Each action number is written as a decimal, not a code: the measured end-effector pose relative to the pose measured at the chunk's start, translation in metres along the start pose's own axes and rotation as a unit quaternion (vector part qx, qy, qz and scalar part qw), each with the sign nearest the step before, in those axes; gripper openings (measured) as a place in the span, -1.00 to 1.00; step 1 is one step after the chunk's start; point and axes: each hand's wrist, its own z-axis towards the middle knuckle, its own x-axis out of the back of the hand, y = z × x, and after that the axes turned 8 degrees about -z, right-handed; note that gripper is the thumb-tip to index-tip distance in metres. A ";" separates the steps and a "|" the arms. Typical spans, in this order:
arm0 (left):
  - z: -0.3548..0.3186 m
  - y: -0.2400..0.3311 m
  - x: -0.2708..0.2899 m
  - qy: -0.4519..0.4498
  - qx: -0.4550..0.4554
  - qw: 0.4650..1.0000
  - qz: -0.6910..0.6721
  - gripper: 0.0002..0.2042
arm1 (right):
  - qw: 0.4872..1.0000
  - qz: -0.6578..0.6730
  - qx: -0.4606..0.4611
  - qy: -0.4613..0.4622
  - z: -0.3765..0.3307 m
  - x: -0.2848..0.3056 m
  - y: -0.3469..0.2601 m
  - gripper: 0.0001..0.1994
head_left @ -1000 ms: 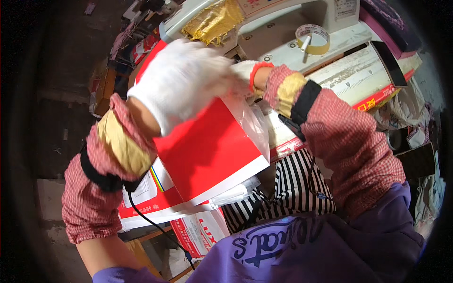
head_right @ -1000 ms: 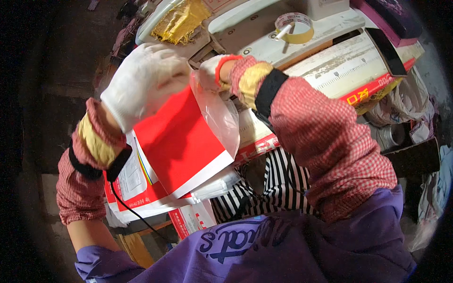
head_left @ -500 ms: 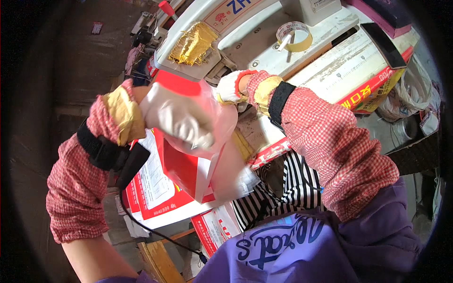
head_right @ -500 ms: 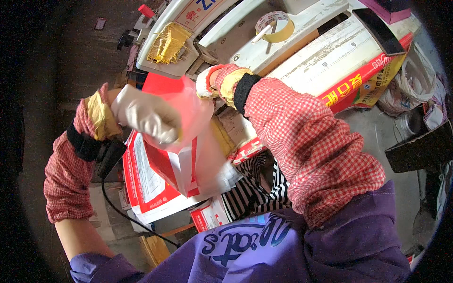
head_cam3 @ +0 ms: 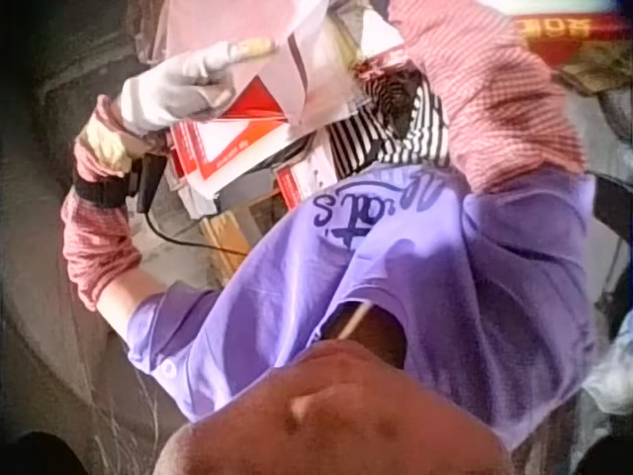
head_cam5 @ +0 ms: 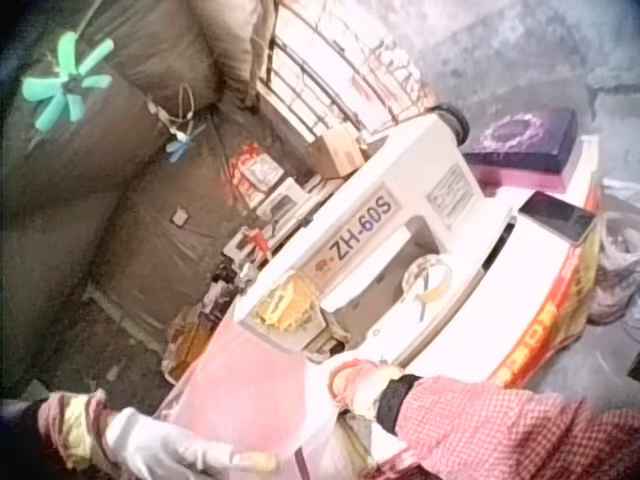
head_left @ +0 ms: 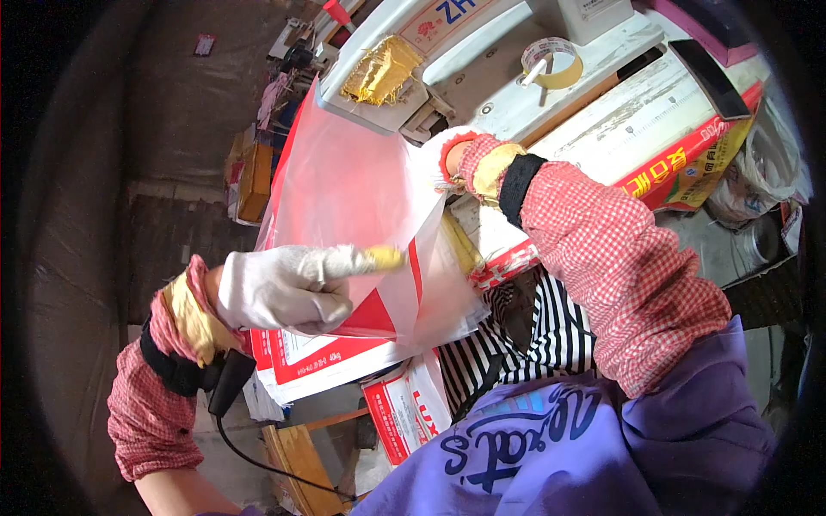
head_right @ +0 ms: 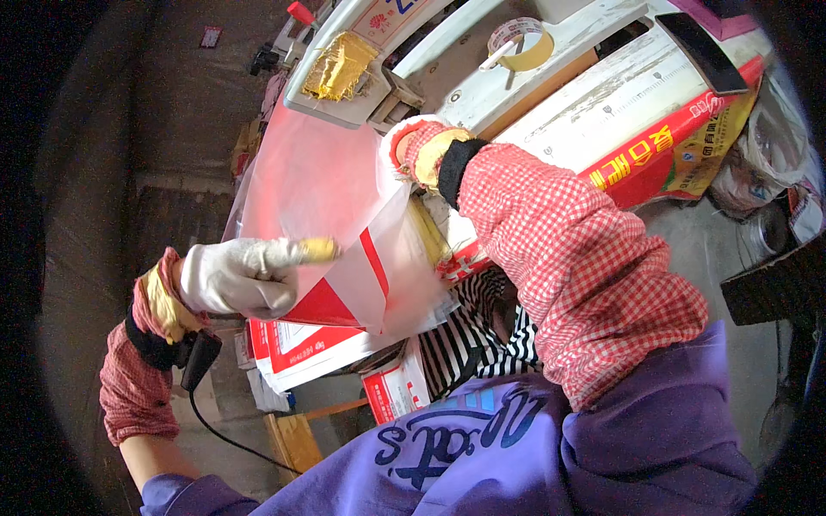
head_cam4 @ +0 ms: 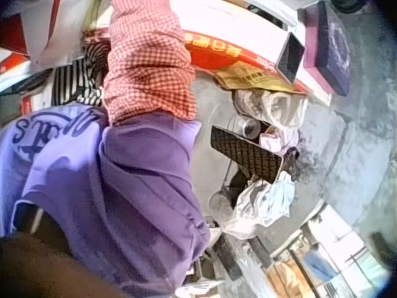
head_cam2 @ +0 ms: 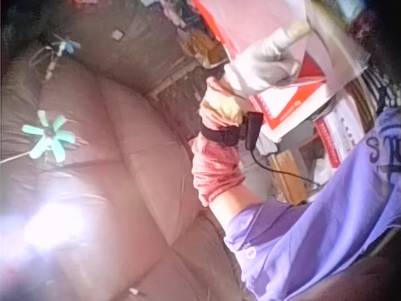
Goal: Sealing industrial fertilizer bags using a sewing and sealing machine.
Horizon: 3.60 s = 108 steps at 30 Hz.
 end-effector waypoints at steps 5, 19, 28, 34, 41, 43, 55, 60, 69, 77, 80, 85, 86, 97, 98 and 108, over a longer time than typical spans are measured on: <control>-0.002 -0.014 0.026 0.125 -0.058 0.990 0.007 -0.79 | 0.992 -0.115 0.012 0.049 0.004 -0.007 -0.003 -0.65; 0.085 0.005 -0.140 -0.140 -0.043 0.703 0.696 -0.90 | 0.975 0.082 -0.115 0.169 -0.104 -0.026 -0.066 -0.72; 0.070 0.038 -0.114 -0.169 0.074 0.667 0.722 -0.82 | 0.884 -0.133 -0.317 0.316 -0.149 -0.077 -0.111 -0.80; 0.099 0.035 -0.109 -0.120 0.110 0.702 0.694 -0.84 | 0.938 0.130 -0.164 0.276 -0.114 -0.048 -0.076 -0.77; 0.048 0.069 -0.057 -0.148 0.163 0.619 0.754 -0.82 | 0.892 -0.022 -0.243 0.381 -0.085 -0.041 -0.096 -0.82; 0.041 0.058 -0.042 -0.122 0.227 0.598 0.759 -0.82 | 0.891 -0.006 -0.257 0.374 -0.087 -0.041 -0.101 -0.82; 0.065 0.051 -0.091 -0.043 0.055 0.680 0.729 -0.80 | 0.979 -0.039 -0.132 0.153 -0.086 -0.011 -0.090 -0.81; 0.039 0.070 -0.044 -0.030 0.279 0.635 0.720 -0.72 | 0.967 -0.023 -0.200 0.158 -0.090 -0.019 -0.098 -0.83; 0.085 0.042 -0.112 -0.124 -0.028 0.765 0.632 -0.84 | 0.991 0.000 -0.018 0.133 -0.084 -0.017 -0.090 -0.84; 0.071 0.049 -0.101 -0.097 -0.087 0.800 0.586 -0.84 | 0.978 0.026 -0.087 0.190 -0.087 -0.020 -0.093 -0.85; 0.083 0.045 -0.089 -0.030 -0.104 0.817 0.566 -0.77 | 0.974 0.040 -0.091 0.202 -0.084 -0.014 -0.089 -0.84; 0.087 0.029 -0.028 -0.066 -0.277 0.796 0.534 -0.69 | 0.962 0.061 -0.126 0.234 -0.080 -0.011 -0.084 -0.84; 0.090 0.028 -0.014 -0.087 -0.412 0.768 0.482 -0.66 | 0.959 0.063 -0.134 0.243 -0.082 -0.014 -0.084 -0.84; 0.069 0.025 -0.025 -0.038 -0.319 0.677 0.662 -0.88 | 0.930 0.036 -0.250 0.266 -0.134 -0.034 -0.092 -0.74; 0.064 0.015 -0.049 -0.037 -0.335 0.679 0.652 -0.88 | 0.927 0.058 -0.252 0.271 -0.131 -0.030 -0.090 -0.73; 0.146 -0.006 -0.003 0.183 -0.255 0.706 0.635 -0.91 | 0.976 0.119 -0.056 0.176 -0.086 0.011 -0.045 -0.78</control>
